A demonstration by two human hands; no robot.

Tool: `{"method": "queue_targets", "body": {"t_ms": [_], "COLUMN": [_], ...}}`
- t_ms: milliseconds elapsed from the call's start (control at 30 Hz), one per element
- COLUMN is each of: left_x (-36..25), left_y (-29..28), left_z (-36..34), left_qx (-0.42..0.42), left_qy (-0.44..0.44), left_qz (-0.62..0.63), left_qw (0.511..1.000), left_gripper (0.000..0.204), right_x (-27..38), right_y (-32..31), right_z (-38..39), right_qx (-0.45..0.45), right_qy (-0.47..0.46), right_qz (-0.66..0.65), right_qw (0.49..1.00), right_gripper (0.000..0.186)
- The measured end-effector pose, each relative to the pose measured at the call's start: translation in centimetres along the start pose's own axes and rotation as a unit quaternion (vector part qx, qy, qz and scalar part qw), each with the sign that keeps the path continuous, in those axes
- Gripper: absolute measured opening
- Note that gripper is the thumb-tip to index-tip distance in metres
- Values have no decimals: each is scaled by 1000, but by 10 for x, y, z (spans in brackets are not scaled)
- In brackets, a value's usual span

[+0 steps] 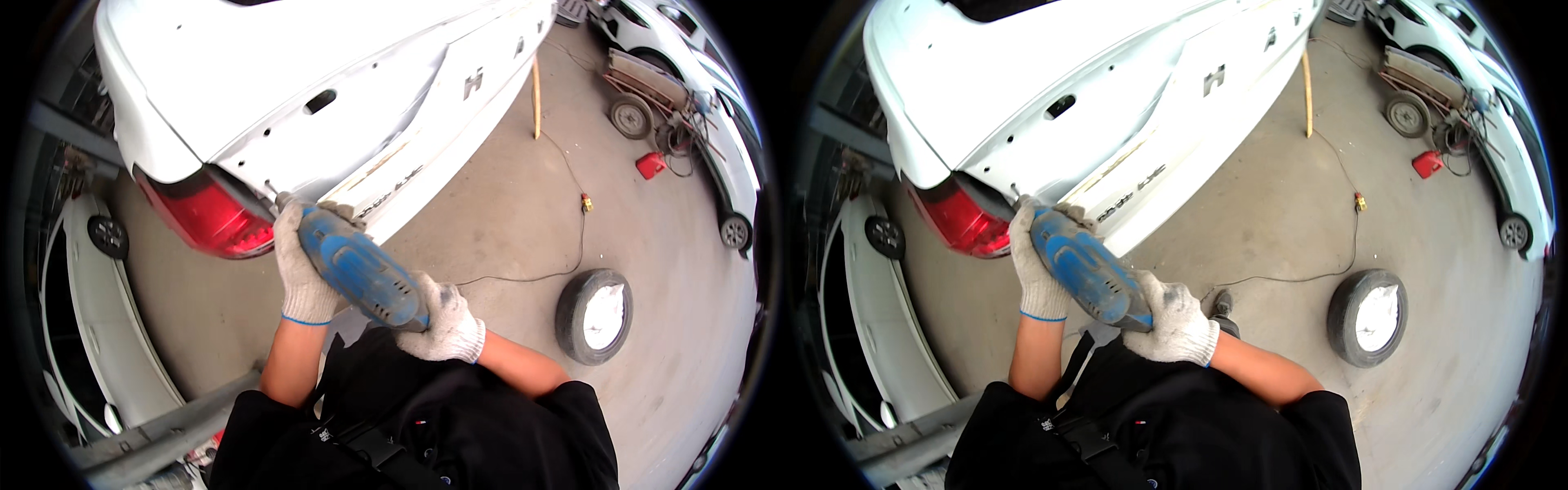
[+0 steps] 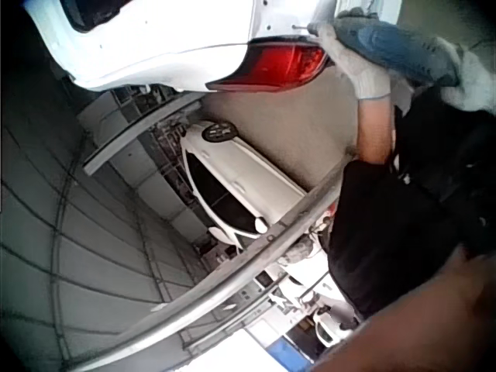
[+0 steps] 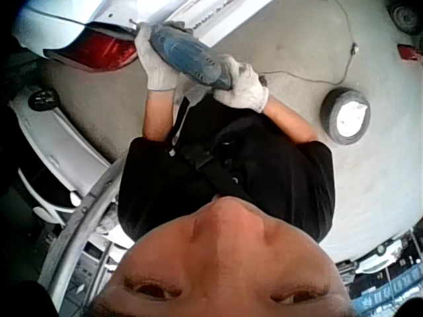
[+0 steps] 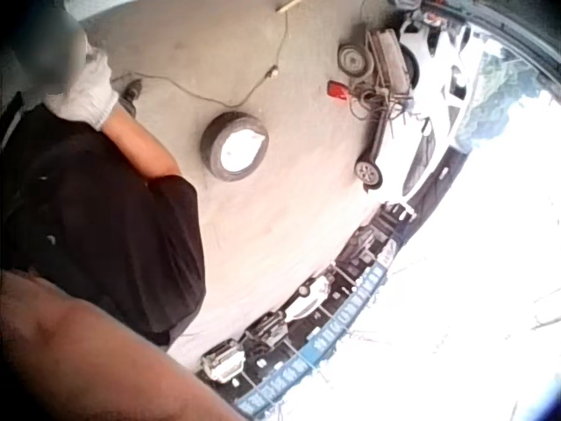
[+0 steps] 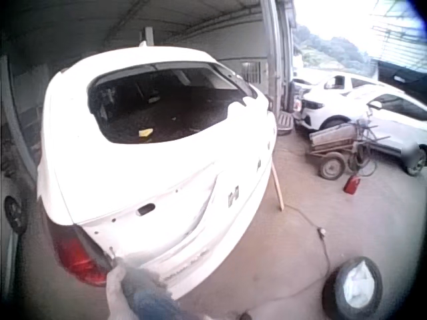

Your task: The person uses a corded electric drill to make multiple holes in a white car trunk lid propped on a wooden support. They then pick up a red and black trim piece and place it on a tire.

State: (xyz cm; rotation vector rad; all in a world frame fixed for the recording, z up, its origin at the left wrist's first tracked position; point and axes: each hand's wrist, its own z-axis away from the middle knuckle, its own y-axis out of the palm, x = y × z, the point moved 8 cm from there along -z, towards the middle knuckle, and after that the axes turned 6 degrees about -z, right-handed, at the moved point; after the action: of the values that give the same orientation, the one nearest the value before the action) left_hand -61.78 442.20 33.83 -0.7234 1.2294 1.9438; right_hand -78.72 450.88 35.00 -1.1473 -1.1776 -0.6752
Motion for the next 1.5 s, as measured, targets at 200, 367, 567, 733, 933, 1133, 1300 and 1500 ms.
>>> {"method": "queue_targets", "body": {"t_ms": [200,367,567,733,933,1133,1300,1500], "left_x": [1,43,121,212,264,282,303,325], "left_y": [27,80,159,238,323,404,477,577], "left_z": [26,64,84,92,90,64,7,-87], "left_qx": [63,186,334,359,406,440,448,461], "left_qy": [-41,-92,-124,-249,-221,-239,-236,-223], "left_qz": [22,60,17,56,18,50,55,77], "left_qw": [997,976,934,898,887,864,861,855], "left_gripper": [52,44,54,50,44,48,51,52], "right_x": [7,-1,-38,-52,-103,-197,-257,-341], "right_y": [-15,-55,-116,-179,-242,-294,-381,-520], "right_z": [20,84,158,216,266,270,267,269], "right_qx": [-45,-123,-181,-269,-319,-393,-441,-500], "right_qy": [-59,-162,-99,-54,59,177,196,244], "right_qz": [25,64,105,144,81,27,22,252], "right_qw": [997,977,973,951,942,902,876,792], "right_gripper": [71,77,76,71,87,66,32,24]}}
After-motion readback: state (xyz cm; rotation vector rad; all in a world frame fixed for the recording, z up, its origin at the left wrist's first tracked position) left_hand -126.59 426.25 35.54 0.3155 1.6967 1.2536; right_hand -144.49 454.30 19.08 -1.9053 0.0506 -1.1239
